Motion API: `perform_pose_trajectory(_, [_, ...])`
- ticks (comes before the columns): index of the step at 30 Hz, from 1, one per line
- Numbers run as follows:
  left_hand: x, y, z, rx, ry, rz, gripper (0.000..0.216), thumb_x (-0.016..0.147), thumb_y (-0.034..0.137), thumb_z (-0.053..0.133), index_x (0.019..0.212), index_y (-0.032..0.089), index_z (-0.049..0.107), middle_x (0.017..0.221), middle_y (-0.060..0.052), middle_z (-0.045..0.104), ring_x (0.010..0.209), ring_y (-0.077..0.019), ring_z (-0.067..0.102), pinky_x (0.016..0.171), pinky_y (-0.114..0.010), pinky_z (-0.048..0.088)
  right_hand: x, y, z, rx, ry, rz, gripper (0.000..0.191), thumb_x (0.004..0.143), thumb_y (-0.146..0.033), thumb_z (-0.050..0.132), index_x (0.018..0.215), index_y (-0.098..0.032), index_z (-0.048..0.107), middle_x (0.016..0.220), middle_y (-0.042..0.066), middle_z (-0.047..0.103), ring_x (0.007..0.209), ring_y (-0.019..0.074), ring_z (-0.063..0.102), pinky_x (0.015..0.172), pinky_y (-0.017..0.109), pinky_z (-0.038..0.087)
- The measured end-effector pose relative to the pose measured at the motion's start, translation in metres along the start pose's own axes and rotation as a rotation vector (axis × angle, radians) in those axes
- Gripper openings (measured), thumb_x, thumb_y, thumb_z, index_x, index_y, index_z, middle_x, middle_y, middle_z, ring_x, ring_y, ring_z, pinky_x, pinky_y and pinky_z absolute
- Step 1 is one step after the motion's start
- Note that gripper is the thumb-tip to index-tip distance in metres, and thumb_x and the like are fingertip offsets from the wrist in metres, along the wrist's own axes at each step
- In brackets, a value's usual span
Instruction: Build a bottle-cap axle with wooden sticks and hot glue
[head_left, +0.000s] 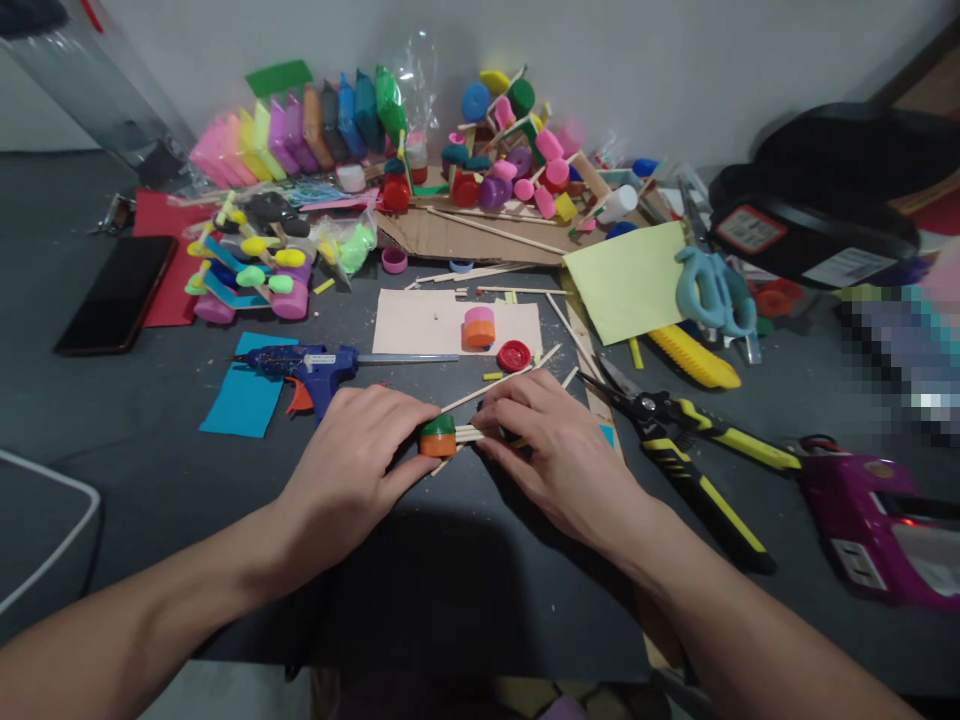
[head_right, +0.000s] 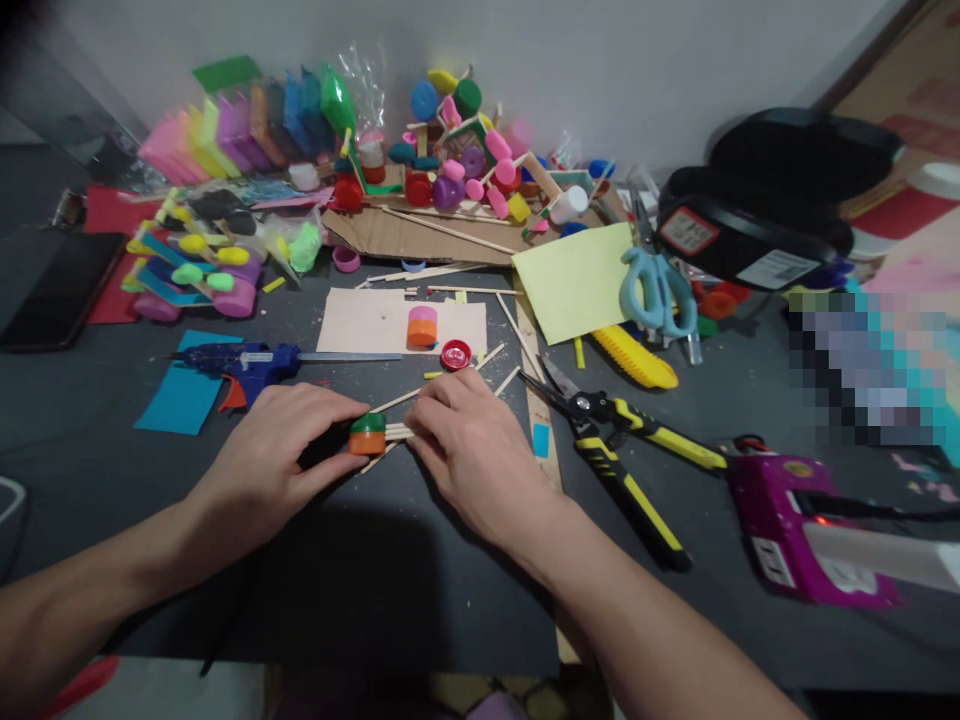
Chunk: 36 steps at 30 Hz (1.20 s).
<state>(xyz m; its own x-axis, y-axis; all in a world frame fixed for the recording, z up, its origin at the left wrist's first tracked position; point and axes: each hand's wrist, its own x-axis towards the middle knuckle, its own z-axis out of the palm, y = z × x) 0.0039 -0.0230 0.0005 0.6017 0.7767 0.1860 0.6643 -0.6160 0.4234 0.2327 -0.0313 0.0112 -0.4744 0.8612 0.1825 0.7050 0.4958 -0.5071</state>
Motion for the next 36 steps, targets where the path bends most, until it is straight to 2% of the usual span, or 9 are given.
perform_pose_trajectory(21, [-0.001,0.002,0.000,0.016,0.031,0.012,0.024,0.093,0.031,0.067,0.113,0.018,0.062,0.104,-0.004,0.072,0.099,-0.0233,0.062,0.085,-0.036,0.038,-0.001,-0.001,0.005,0.010,0.048,-0.018,0.006,0.092,-0.015,0.064,0.088,-0.015,0.068,0.097,0.010,0.067,0.095,0.0262,0.054,0.084,0.042,0.051])
perform_pose_trajectory(24, [0.000,0.002,0.000,0.032,0.034,0.014,0.028,0.091,0.033,0.069,0.114,0.018,0.062,0.105,-0.004,0.071,0.100,-0.0238,0.062,0.085,-0.037,0.038,0.000,0.000,0.004,-0.003,0.038,-0.030,0.004,0.090,-0.015,0.066,0.091,-0.013,0.070,0.097,0.011,0.067,0.095,0.0270,0.054,0.084,0.043,0.051])
perform_pose_trajectory(28, [0.000,0.002,-0.001,0.050,0.034,0.028,0.030,0.092,0.035,0.069,0.114,0.018,0.061,0.109,-0.005,0.071,0.102,-0.0242,0.062,0.086,-0.038,0.039,-0.001,0.000,0.000,-0.016,0.036,-0.037,0.011,0.089,-0.019,0.069,0.098,-0.013,0.070,0.101,0.012,0.068,0.097,0.0280,0.056,0.087,0.045,0.050])
perform_pose_trajectory(32, [-0.001,0.003,-0.005,0.052,0.095,0.053,0.042,0.090,0.043,0.069,0.119,0.015,0.060,0.115,-0.009,0.070,0.108,-0.0265,0.061,0.090,-0.039,0.041,-0.002,0.002,-0.005,0.014,0.108,-0.010,0.011,0.091,-0.019,0.067,0.100,-0.014,0.070,0.103,0.011,0.070,0.099,0.0267,0.059,0.089,0.043,0.049])
perform_pose_trajectory(36, [-0.002,0.006,-0.012,0.022,0.220,0.106,0.049,0.092,0.050,0.063,0.123,0.012,0.059,0.119,-0.014,0.067,0.113,-0.0288,0.059,0.095,-0.042,0.042,-0.002,0.006,-0.011,0.112,0.290,0.083,0.010,0.093,-0.018,0.064,0.101,-0.016,0.070,0.100,0.009,0.072,0.097,0.0230,0.064,0.088,0.039,0.050])
